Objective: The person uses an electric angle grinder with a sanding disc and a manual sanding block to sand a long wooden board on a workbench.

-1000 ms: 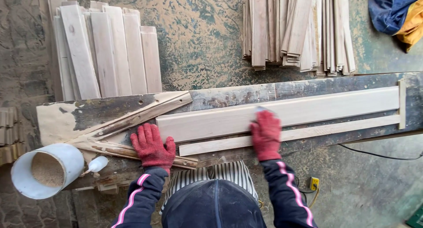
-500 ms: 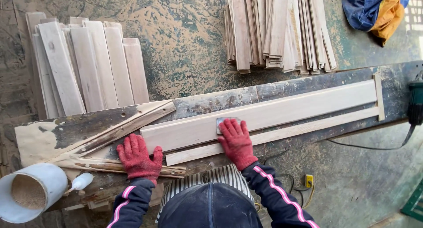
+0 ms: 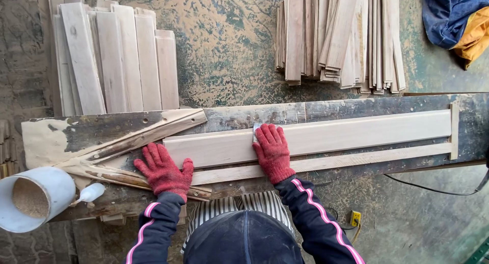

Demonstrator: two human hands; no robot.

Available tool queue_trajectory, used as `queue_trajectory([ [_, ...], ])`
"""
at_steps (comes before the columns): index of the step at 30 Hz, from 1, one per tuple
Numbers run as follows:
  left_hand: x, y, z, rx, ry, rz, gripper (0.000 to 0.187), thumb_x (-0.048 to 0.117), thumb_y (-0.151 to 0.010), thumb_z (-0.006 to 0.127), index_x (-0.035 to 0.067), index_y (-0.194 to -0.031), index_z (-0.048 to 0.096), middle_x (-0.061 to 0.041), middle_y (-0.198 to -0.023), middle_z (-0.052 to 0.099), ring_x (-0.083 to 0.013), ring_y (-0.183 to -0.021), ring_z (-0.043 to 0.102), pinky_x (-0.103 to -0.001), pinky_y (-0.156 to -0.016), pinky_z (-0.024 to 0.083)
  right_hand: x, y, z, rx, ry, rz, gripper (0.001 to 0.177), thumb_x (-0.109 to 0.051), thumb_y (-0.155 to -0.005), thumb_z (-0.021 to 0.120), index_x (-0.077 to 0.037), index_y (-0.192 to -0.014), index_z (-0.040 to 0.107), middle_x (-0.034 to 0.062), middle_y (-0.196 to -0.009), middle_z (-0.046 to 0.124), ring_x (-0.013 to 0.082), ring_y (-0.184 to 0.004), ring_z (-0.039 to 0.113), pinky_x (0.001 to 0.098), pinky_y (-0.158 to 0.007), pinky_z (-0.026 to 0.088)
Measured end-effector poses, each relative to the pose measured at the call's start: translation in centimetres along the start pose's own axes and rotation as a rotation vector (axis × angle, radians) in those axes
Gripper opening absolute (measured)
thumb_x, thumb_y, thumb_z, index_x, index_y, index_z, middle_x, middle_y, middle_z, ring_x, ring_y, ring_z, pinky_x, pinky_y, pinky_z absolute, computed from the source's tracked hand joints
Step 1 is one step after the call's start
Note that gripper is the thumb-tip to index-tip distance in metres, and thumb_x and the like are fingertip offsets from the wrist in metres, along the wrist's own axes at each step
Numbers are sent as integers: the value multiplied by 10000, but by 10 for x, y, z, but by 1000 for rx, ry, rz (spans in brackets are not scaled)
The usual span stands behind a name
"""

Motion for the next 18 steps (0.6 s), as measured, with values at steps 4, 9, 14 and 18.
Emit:
queue_trajectory([
  [4,15,2,-26,91,21,16,1135,785,-792,581,-87,-1506,443,-301,-1642,370,-416,-1576,259,-624,-1298,99,15,35,2,0,55,-60,331,-259,-1013,555,-150,-1315,637,88,-1354,641,302,-1291,591,474,-1103,471],
  [9,13,1,-27,119,31,37,1160,803,-767,599,-97,-1487,467,-309,-1627,389,-427,-1560,288,-639,-1285,127,41,57,34,31,300,-204,325,-282,-1006,579,-196,-1316,627,49,-1309,629,236,-1085,615,422,-965,539],
  [14,11,2,-19,175,69,69,1159,778,-755,624,-110,-1480,450,-318,-1624,370,-444,-1556,275,-663,-1269,134,30,26,23,51,362,-86,132,-349,-1008,587,-223,-1017,625,-20,-856,579,194,-758,635,355,-625,535],
  [18,13,2,-21,170,52,55,1152,774,-753,625,-108,-1477,465,-310,-1621,388,-439,-1558,285,-658,-1276,144,19,56,3,-61,312,-61,175,-380,-1004,596,-213,-1037,636,-24,-778,572,203,-656,637,355,-536,528],
])
Point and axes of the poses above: each hand's wrist, its own y-axis away from the middle knuckle, its own z-axis out of the palm, x = y × z, the point moved 3 cm from there along -y, towards the middle knuckle
